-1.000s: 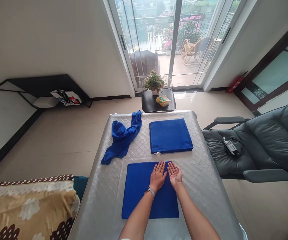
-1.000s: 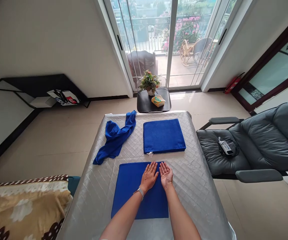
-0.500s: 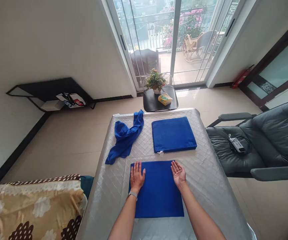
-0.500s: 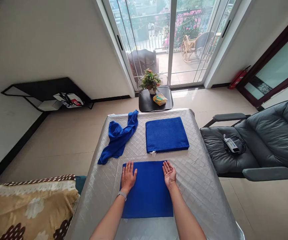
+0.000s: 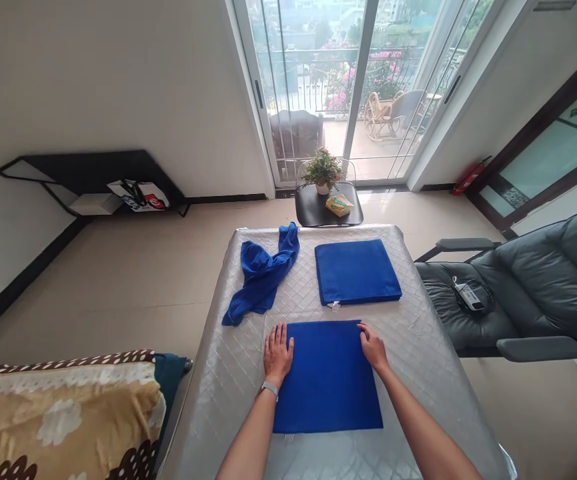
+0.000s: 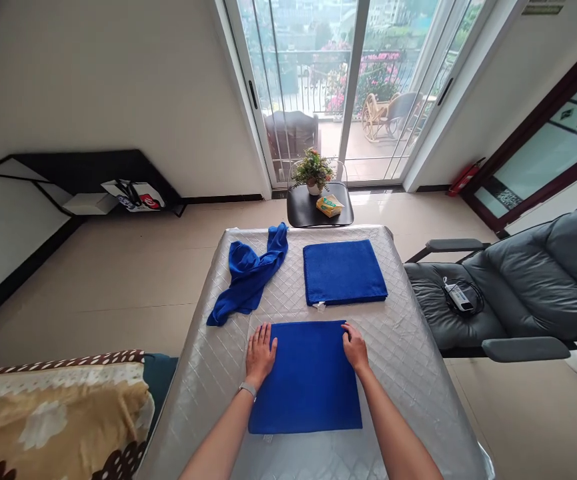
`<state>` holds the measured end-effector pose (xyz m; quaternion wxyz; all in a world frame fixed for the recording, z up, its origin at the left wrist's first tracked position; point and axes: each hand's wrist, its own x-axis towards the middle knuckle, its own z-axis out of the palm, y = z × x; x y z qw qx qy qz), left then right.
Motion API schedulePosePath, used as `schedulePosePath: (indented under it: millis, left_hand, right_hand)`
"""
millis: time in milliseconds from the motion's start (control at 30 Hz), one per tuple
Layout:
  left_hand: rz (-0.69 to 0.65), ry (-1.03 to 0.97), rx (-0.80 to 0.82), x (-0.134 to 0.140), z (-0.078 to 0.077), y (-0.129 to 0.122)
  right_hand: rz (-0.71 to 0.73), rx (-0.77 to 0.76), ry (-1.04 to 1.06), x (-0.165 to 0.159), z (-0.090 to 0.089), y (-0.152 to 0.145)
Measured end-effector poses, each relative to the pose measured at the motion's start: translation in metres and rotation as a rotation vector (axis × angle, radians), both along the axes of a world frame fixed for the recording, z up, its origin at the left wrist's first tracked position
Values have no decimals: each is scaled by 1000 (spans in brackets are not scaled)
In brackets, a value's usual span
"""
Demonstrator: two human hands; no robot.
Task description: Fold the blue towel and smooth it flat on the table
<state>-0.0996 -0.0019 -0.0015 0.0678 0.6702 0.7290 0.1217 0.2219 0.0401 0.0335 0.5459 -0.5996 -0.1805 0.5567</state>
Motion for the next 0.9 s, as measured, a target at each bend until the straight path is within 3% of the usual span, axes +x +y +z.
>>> schedulePosePath:
  millis: [100,167,367,467,733,833,900]
  left_hand:
    - [2,-17,19,-3,1,2]
    - [-5,-25,30,-6,0,3]
    - [-35,19,54,-11,-10,0]
    - [-29,39,42,-9,-9,0]
    - [-8,73,17,-7,2,2]
    - [57,77,95,21,11,7]
    - [1,68,119,58,17,13]
  right_hand:
    - [57,75,-118,9,1,5]
    - [139,156,-316,14,-4,8]
    - [591,269,-1413,25,-33,5]
    - [650,265,-1714,27,-41,1]
    - [651,237,-1741,25,-37,2]
    - [643,227,-1716,24,-36,2]
    - [640,229,-1699,24,-36,2]
